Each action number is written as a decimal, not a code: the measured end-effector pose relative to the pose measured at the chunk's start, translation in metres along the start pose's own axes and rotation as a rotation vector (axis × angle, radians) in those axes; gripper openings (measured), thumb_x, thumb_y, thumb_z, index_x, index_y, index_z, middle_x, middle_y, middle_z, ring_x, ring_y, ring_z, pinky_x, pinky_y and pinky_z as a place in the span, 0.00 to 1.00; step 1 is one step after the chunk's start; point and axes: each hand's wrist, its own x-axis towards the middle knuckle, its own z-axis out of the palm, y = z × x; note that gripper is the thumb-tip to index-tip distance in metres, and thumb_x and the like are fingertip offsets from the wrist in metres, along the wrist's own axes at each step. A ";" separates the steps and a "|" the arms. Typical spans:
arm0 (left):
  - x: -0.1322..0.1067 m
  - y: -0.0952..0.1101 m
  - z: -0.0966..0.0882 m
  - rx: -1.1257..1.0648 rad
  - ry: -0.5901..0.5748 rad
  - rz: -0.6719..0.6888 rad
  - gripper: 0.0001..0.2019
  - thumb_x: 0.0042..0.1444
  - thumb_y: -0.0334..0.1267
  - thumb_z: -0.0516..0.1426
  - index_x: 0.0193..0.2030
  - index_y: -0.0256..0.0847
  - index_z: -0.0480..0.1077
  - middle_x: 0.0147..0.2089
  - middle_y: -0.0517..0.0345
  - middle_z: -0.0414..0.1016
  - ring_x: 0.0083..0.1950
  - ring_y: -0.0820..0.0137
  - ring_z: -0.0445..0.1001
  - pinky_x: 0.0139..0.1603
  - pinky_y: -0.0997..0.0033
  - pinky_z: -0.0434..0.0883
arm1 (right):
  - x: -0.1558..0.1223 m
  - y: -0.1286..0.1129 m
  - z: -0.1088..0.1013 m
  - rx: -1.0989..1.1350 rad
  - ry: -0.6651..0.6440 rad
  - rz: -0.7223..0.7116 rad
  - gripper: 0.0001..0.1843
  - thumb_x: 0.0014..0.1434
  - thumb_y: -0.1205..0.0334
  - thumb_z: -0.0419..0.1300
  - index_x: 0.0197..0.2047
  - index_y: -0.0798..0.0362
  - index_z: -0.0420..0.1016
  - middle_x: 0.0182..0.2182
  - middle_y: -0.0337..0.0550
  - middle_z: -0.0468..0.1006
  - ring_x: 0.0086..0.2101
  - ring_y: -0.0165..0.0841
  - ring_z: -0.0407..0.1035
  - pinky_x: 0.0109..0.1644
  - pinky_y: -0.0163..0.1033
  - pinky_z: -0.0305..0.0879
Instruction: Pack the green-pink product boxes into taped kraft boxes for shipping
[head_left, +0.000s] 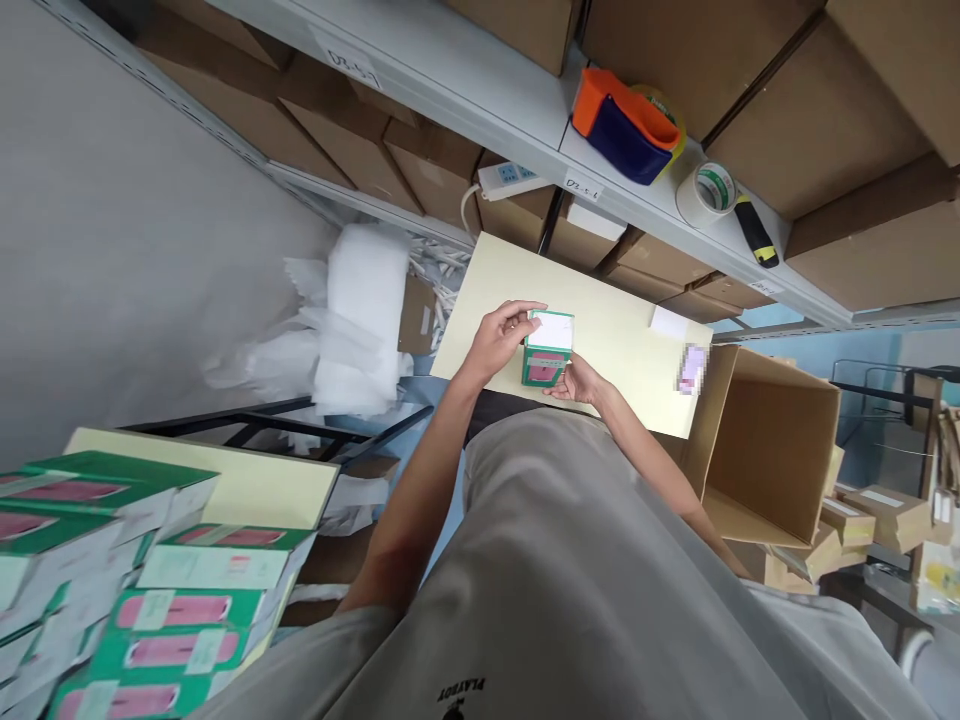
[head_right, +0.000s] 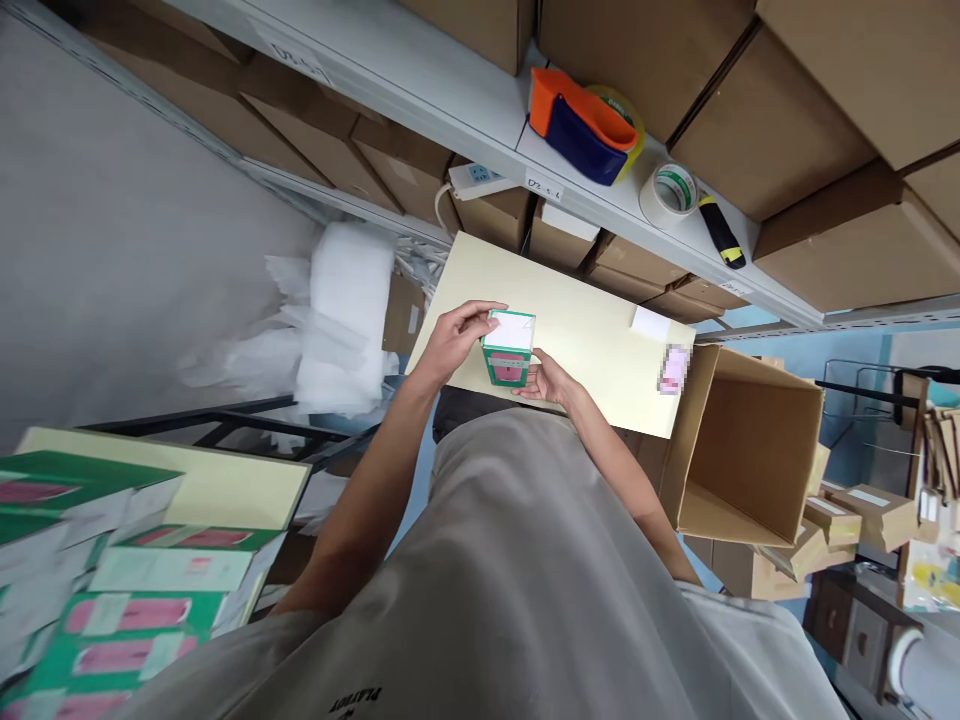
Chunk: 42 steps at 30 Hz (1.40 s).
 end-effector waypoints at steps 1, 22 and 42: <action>-0.002 0.002 0.000 0.006 0.002 -0.002 0.10 0.54 0.37 0.73 0.44 0.44 0.89 0.40 0.54 0.79 0.43 0.63 0.74 0.46 0.67 0.73 | 0.003 -0.001 -0.002 0.004 -0.010 -0.018 0.33 0.84 0.42 0.41 0.46 0.55 0.80 0.22 0.44 0.82 0.22 0.36 0.81 0.28 0.34 0.81; -0.064 -0.004 0.021 0.820 0.248 0.365 0.17 0.64 0.38 0.71 0.58 0.45 0.80 0.64 0.47 0.84 0.68 0.56 0.83 0.72 0.51 0.81 | 0.021 -0.012 -0.012 0.574 0.090 -0.493 0.06 0.75 0.56 0.58 0.45 0.47 0.72 0.31 0.36 0.80 0.28 0.33 0.80 0.36 0.36 0.83; -0.088 0.003 0.011 0.911 0.154 0.369 0.19 0.65 0.34 0.67 0.62 0.46 0.75 0.62 0.48 0.77 0.63 0.59 0.82 0.63 0.59 0.86 | 0.021 0.003 0.008 0.655 0.089 -0.584 0.06 0.70 0.55 0.62 0.44 0.47 0.74 0.30 0.34 0.80 0.26 0.32 0.75 0.31 0.34 0.79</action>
